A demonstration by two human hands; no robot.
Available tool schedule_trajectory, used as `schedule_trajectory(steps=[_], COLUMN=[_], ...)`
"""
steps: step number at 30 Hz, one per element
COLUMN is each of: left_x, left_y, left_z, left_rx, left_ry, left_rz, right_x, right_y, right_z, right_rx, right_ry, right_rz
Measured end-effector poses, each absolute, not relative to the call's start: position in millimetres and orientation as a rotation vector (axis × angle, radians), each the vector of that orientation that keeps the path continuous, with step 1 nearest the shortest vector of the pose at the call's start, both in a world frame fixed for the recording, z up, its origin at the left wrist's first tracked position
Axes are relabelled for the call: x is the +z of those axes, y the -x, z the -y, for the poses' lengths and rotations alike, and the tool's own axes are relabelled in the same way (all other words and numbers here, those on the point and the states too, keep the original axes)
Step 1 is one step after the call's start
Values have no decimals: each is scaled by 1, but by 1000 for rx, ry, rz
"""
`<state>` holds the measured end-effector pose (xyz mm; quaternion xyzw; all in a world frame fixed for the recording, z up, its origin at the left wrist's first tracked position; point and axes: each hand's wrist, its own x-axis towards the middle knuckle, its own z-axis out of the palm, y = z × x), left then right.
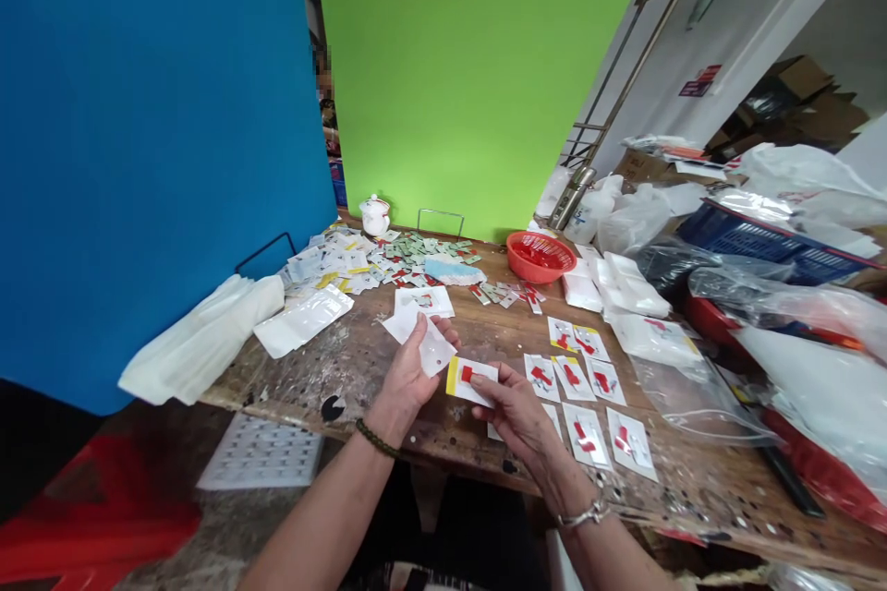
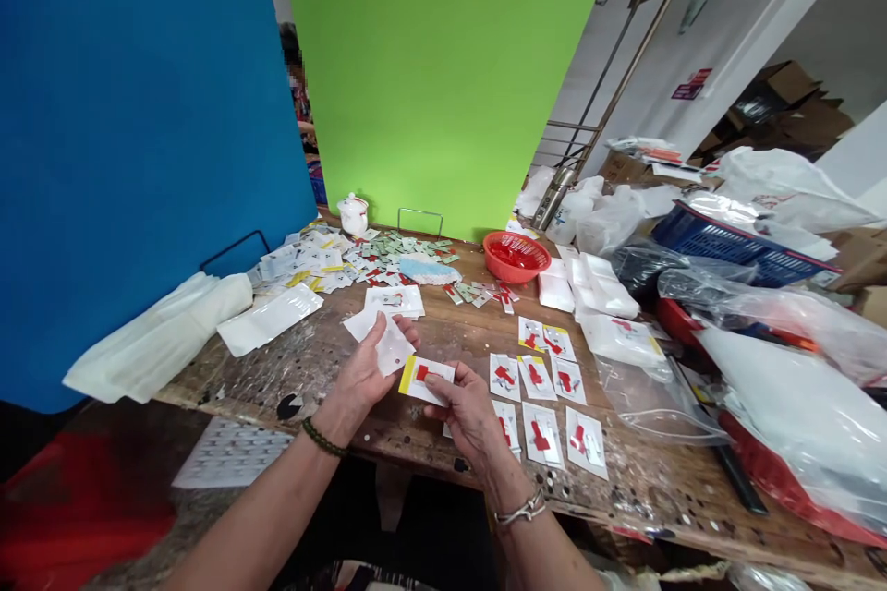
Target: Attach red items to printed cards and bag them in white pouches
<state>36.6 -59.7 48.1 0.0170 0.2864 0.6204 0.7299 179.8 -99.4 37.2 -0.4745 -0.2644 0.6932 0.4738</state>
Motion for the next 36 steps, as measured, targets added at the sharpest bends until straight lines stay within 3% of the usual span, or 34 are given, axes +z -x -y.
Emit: schedule_trajectory(steps=[17, 22, 36], left_x=[48, 41, 30], left_y=[-53, -50, -54], left_z=[74, 73, 73], left_rx=[1488, 1490, 1509], left_ry=[-121, -74, -151], left_rz=[-576, -576, -533], right_x=[24, 24, 32], right_y=[-142, -142, -142], right_z=[105, 103, 92], right_rx=[1580, 1696, 1620], right_ry=[1021, 1045, 1059], right_rz=[358, 502, 637])
